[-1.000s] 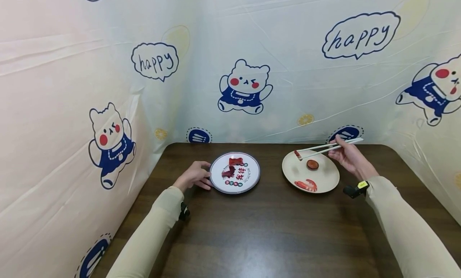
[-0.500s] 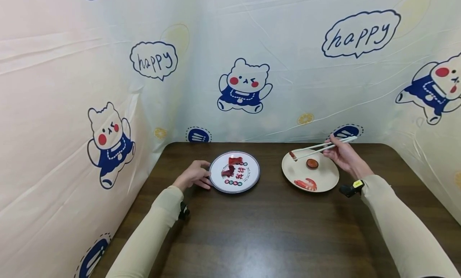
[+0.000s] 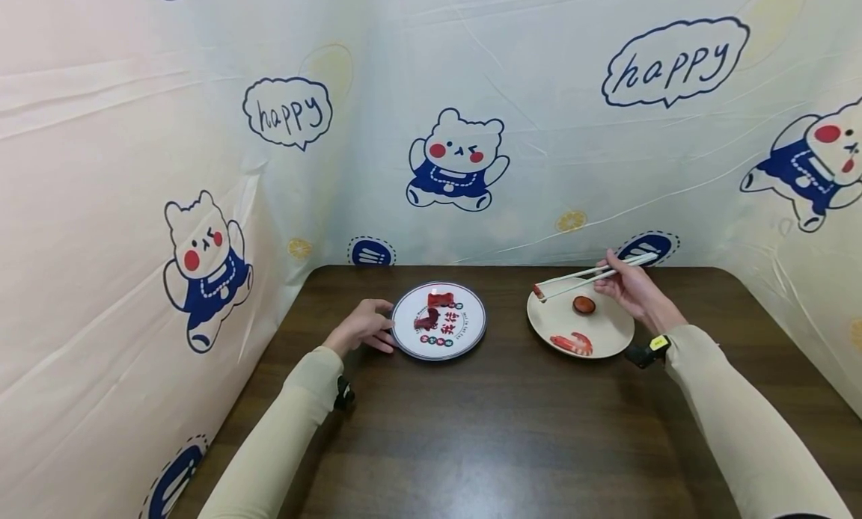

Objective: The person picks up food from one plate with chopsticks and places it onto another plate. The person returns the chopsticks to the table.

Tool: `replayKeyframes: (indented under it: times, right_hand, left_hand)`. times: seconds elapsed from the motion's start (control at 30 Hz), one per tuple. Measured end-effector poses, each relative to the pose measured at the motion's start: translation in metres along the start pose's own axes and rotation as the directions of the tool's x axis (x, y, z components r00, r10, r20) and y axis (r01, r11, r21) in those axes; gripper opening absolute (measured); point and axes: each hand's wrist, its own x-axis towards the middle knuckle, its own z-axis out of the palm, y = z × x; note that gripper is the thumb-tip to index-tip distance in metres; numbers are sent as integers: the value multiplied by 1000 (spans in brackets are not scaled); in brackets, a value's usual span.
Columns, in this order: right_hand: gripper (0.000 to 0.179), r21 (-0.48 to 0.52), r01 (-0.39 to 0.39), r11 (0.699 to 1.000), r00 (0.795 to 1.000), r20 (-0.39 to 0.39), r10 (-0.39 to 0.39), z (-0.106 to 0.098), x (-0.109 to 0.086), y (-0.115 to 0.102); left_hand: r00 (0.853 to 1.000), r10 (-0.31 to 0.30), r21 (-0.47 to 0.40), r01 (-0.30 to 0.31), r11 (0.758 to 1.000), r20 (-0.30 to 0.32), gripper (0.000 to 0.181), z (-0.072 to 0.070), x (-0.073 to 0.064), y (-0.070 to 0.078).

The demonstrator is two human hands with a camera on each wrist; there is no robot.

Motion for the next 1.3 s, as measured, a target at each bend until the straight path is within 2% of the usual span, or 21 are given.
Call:
replayKeyframes:
  times: [0.33, 0.53, 0.83, 1.07, 1.3]
  right_hand:
    - [47, -14, -3, 1000, 1000, 12, 3, 12, 5, 3]
    - [44, -50, -34, 998, 999, -16, 34, 20, 7, 6]
    - [43, -86, -40, 996, 999, -31, 37, 27, 9, 8]
    - [41, -130, -38, 991, 999, -11, 37, 37, 15, 11]
    - [42, -118, -19, 993, 999, 37, 24, 46, 22, 14]
  left_hand:
    - [1000, 5, 0, -5, 1000, 2, 54, -1, -1, 1]
    - [999, 5, -32, -4, 999, 31, 54, -1, 0, -1]
    - [999, 4, -29, -3, 1000, 34, 53, 0, -1, -1]
    - [999, 9, -26, -9, 1000, 33, 53, -1, -1, -1]
    - [999, 18, -29, -17, 999, 35, 52, -1, -1, -2]
